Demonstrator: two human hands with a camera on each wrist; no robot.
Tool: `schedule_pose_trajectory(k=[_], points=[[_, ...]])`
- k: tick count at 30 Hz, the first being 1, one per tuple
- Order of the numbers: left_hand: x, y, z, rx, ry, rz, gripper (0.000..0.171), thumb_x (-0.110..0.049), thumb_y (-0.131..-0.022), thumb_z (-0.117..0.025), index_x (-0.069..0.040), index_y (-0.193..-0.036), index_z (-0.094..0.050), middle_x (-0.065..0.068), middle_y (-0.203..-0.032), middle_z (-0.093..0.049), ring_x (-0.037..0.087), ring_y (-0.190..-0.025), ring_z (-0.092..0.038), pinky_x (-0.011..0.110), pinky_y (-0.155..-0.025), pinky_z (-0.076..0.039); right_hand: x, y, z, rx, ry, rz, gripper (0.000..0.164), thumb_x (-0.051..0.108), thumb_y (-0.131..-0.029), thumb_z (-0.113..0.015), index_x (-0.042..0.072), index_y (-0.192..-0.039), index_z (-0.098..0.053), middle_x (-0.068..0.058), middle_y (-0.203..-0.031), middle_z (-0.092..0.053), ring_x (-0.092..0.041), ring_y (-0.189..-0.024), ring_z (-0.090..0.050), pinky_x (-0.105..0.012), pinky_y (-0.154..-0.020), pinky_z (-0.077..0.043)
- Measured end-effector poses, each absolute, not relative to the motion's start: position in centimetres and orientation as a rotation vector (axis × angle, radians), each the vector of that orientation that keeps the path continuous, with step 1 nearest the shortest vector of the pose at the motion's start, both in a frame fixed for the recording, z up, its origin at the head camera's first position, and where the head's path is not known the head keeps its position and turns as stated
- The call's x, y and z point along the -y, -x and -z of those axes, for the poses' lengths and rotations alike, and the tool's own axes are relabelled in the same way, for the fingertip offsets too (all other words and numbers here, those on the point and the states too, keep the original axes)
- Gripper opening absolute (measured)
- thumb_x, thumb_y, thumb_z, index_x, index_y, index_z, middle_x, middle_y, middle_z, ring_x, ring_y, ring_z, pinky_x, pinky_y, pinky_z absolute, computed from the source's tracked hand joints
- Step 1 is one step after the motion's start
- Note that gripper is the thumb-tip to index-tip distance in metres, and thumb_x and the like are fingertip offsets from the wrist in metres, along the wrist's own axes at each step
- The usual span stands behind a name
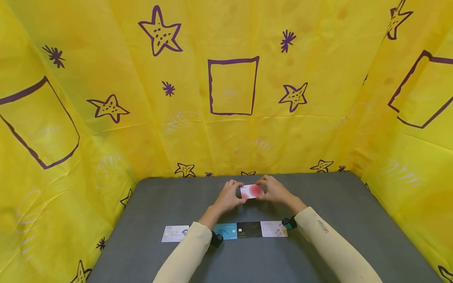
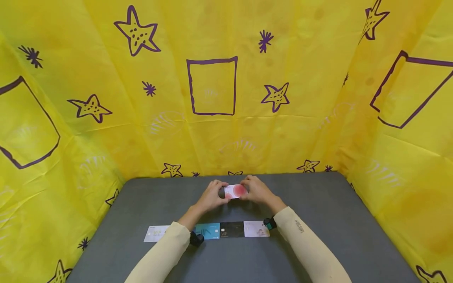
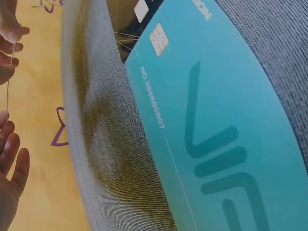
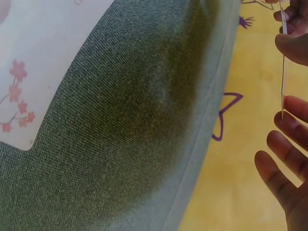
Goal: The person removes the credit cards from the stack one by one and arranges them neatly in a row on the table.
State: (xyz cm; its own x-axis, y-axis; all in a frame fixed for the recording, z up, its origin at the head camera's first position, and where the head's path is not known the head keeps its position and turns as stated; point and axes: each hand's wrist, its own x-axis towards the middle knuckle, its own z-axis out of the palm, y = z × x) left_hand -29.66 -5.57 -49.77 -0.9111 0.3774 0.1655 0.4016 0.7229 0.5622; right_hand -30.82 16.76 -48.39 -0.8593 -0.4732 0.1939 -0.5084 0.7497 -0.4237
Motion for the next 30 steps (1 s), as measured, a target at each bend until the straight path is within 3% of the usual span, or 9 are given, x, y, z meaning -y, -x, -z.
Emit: schedule_pose_trajectory(k=[30], points=[[3.8,28.0,48.5,2.898,0.750,0.870,0.055,-0.032,-0.081,-0.077,-0.011,-0.129,-0.060,0.007,-0.120,-0.056,0.022,-0.110,-0.048,0.039,-0.095,-0.048,-19.3,28.1,48.1,2.786,-0.754,-0.806,0.048,0.027,-0.075,-0.082,0.003,-0.113,-0.068,-0.012,-0.108,-0.060,-0.029,-0.099,-0.056,-0.049,-0.087,-0.049]])
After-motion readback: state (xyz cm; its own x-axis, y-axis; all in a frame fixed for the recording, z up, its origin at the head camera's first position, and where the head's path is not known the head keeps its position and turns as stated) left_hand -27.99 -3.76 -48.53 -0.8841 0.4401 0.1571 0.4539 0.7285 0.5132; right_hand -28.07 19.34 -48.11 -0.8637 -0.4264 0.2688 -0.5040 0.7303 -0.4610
